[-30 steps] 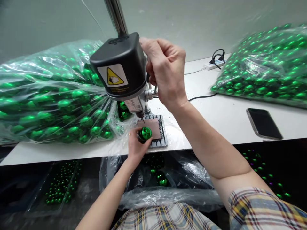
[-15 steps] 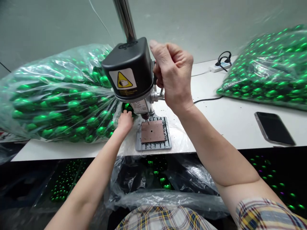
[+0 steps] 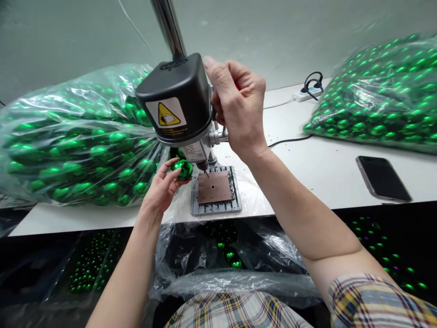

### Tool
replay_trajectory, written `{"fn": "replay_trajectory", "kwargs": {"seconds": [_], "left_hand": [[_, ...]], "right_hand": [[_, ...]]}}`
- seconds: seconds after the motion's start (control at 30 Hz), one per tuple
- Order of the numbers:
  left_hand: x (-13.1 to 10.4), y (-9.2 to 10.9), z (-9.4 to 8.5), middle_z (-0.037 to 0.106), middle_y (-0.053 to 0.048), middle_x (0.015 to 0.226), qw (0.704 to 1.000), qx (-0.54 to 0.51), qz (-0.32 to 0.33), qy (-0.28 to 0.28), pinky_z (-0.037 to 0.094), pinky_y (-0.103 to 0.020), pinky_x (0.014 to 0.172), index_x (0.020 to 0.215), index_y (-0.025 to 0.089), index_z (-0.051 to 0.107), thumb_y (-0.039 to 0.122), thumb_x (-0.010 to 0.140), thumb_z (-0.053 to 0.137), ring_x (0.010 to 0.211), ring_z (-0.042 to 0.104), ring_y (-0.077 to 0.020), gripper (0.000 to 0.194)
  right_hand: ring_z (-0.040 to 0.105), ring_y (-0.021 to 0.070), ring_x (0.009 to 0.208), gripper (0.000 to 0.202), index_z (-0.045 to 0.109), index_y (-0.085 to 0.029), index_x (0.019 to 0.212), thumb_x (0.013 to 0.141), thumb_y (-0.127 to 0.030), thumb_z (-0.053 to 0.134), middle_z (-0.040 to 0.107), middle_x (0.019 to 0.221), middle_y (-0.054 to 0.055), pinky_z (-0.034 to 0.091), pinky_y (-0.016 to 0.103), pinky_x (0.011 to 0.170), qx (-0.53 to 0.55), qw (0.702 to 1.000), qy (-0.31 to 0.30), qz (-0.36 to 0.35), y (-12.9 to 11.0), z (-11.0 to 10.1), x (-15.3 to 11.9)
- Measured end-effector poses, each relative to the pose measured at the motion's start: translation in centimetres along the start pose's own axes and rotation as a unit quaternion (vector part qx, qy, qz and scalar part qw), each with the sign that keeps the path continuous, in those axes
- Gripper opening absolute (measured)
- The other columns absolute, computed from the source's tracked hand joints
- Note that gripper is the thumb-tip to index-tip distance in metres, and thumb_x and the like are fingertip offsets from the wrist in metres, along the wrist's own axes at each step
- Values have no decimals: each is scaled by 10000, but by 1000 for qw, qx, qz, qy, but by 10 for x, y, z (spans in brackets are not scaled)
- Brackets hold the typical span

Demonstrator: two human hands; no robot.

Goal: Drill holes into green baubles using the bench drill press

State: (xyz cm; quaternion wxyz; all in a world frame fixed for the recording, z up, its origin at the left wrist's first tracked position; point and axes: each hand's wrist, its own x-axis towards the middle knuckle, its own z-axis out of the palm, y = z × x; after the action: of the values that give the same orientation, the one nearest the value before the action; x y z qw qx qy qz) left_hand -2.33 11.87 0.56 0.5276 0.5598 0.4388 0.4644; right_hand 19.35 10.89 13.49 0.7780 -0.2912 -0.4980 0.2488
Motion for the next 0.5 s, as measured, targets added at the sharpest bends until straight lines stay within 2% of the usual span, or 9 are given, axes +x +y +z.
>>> {"fn": "replay_trajectory", "kwargs": {"seconds": [0.1, 0.2, 0.27, 0.37, 0.5], "left_hand": [[-17, -2, 5, 696, -117, 1171, 984, -140, -96, -56, 585, -450, 879, 1248, 215, 577, 445, 868, 630, 1019, 696, -244, 447], [-24, -14, 13, 691, -124, 1211, 977, -161, -125, -63, 589, -430, 865, 1260, 228, 581, 525, 885, 605, 1018, 702, -241, 479], [-25, -25, 20, 698, -104, 1196, 983, -138, -110, -46, 588, -404, 856, 1288, 244, 561, 511, 848, 669, 1000, 703, -223, 526], [-24, -45, 32, 708, -86, 1155, 996, -75, -39, 8, 564, -383, 915, 1291, 228, 551, 425, 771, 770, 1041, 687, -213, 597], [-20, -66, 42, 686, -102, 1220, 998, 21, 33, 50, 532, -411, 989, 1269, 207, 570, 330, 714, 807, 1094, 669, -237, 616]], "right_hand": [[239, 74, 390, 595, 343, -216, 550, 791, -643, 681, 334, 485, -49, 172, 267, 349, 2, 1000, 3, -2, 0, 1, -1], [223, 72, 389, 610, 324, -216, 554, 785, -653, 682, 320, 479, -53, 165, 267, 348, -3, 1000, 2, -3, 0, 1, 0], [217, 73, 392, 626, 306, -218, 559, 767, -666, 691, 310, 475, -55, 168, 270, 350, -5, 1000, 1, -2, 0, 1, 0], [233, 77, 397, 645, 302, -223, 563, 736, -712, 686, 317, 478, -54, 174, 280, 356, -7, 1000, -2, -1, -1, 0, 0], [230, 83, 400, 632, 309, -232, 570, 742, -716, 677, 310, 482, -56, 169, 296, 360, -1, 1000, -11, 1, -1, -1, 0]]}}
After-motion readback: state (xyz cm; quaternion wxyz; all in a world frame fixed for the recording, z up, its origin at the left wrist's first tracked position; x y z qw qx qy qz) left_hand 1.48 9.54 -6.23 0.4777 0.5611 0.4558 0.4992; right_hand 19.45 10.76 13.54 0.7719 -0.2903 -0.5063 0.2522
